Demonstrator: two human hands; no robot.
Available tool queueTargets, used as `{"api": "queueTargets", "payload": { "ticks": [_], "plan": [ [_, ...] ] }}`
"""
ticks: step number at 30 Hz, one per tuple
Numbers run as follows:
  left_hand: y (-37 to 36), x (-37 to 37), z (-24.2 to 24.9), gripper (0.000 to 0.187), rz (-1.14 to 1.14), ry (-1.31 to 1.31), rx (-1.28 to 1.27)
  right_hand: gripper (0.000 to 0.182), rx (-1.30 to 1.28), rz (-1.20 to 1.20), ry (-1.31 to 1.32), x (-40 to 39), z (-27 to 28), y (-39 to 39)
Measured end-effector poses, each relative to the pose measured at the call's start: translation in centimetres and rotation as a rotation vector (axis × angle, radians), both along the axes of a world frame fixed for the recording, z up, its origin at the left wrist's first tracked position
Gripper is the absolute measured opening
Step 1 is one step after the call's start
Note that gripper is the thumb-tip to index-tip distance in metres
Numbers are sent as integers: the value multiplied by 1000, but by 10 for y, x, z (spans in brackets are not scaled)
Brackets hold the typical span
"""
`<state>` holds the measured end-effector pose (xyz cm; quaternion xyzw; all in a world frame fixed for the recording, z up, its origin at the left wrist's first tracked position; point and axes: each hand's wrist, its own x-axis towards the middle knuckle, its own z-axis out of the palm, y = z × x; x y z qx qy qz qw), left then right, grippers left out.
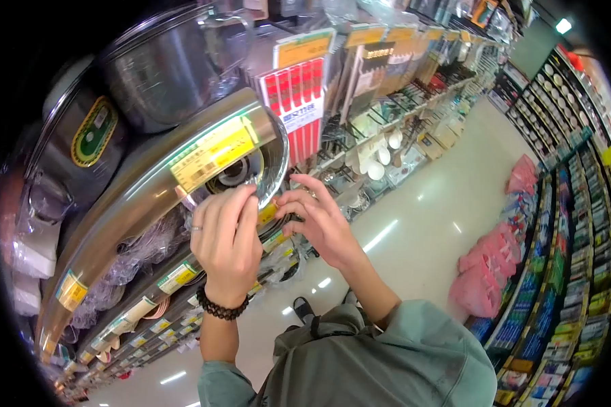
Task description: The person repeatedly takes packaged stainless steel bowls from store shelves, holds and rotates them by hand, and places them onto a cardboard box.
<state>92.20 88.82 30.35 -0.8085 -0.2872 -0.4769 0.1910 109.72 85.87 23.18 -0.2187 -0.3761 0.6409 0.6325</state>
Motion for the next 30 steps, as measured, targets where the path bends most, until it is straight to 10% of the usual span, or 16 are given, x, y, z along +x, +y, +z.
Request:
{"api": "queueTargets", "payload": {
  "ticks": [7, 18, 24, 30],
  "plan": [
    [-85, 16, -17, 17, -263, 74, -322, 51, -248, -110, 120, 26, -31, -58],
    [-109, 96, -131, 26, -723, 479, -816, 48, -414, -309, 668, 109, -229, -152],
    [-88, 179, -184, 78, -780, -42, -1064, 45, -408, -604, 589, 170, -217, -187],
    [-72, 300, -186, 74, -828, -209, -2112, 52, -564, -515, 676, 254, -254, -219]
  ]
}}
